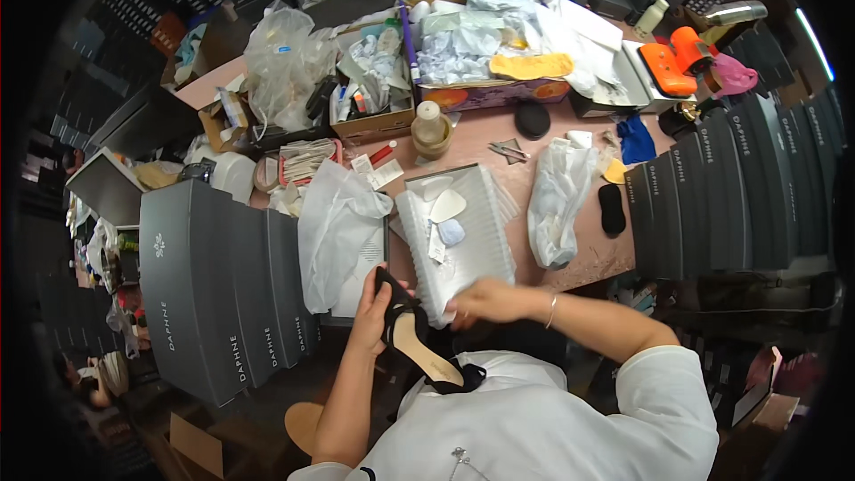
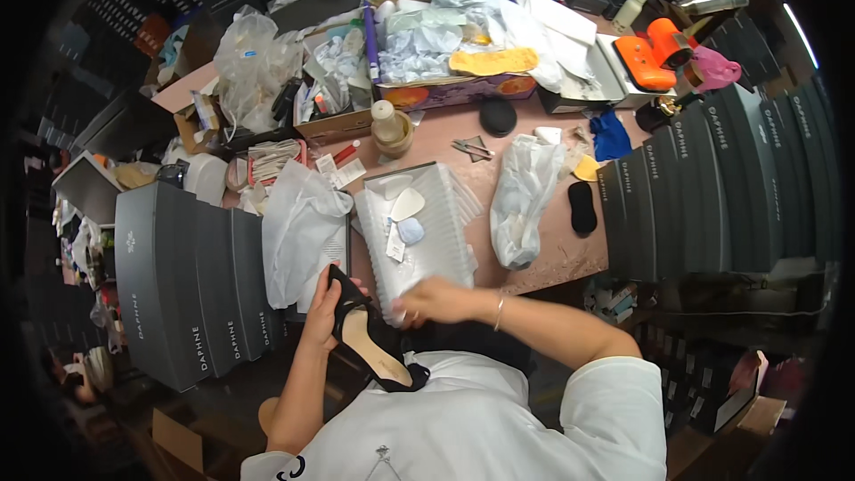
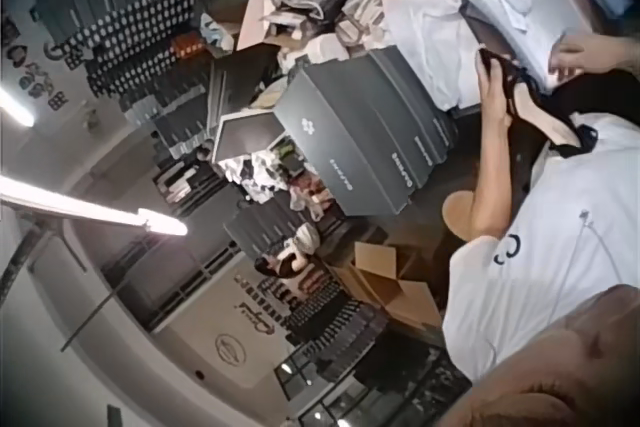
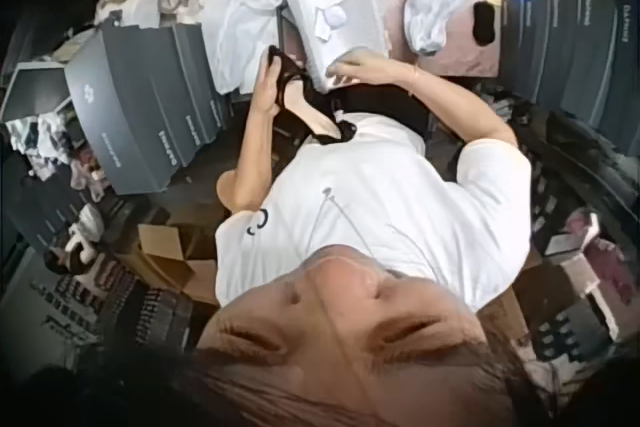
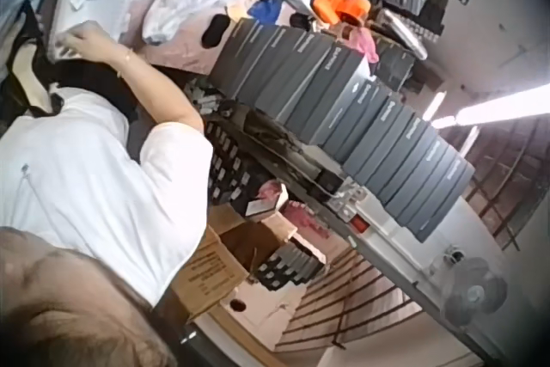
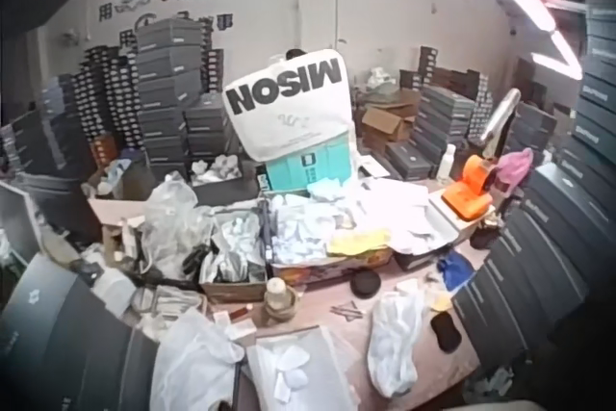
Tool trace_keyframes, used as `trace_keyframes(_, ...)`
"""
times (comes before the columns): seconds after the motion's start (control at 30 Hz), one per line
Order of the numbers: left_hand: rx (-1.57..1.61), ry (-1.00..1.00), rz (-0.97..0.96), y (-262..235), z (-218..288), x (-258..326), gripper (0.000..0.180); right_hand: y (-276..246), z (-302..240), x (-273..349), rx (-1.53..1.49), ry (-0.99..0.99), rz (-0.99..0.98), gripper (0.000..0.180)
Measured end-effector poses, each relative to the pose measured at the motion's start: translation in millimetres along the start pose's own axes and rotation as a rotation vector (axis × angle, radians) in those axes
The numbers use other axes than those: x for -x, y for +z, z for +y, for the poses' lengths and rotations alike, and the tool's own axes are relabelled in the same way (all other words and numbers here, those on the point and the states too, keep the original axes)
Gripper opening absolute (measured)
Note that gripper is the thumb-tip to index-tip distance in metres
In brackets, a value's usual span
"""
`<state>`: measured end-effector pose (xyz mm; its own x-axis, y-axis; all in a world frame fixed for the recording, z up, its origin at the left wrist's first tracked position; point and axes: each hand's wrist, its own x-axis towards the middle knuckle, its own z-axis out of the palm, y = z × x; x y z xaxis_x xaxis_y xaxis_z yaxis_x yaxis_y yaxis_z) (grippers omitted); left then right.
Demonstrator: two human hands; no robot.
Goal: Packing finished shoes into tissue paper and placing them into shoe boxes.
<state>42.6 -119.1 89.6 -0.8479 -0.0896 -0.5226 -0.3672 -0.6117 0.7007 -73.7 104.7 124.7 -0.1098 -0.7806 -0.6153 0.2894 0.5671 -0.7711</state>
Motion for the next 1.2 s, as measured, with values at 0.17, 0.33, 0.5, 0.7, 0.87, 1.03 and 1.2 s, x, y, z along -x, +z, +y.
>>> trace_keyframes(0.17,0.346,-0.057,-0.083,16,-18,2,0.058,-111,13,-70,1.409,-0.465,0.687,0.029)
trace_keyframes(0.33,0.725,-0.066,0.023,1,-49,41,0.067,-27,-55,-51,0.792,-0.651,0.634,0.018)
trace_keyframes(0.5,0.677,-0.233,0.069,7,-49,53,0.057,63,-36,1,0.247,-0.415,0.083,0.041)
trace_keyframes(0.7,0.444,-0.151,0.074,7,-34,19,0.047,73,-35,-4,0.964,-0.514,0.515,0.056)
trace_keyframes(0.87,0.254,-0.183,0.029,6,7,20,0.057,83,-14,-19,0.636,-0.509,0.428,0.049)
trace_keyframes(1.03,0.074,-0.330,0.030,2,-13,24,0.065,97,-28,-25,0.874,-0.248,0.428,0.054)
trace_keyframes(1.2,0.052,-0.287,-0.058,15,-20,27,0.075,99,28,-90,0.714,-0.361,0.672,0.063)
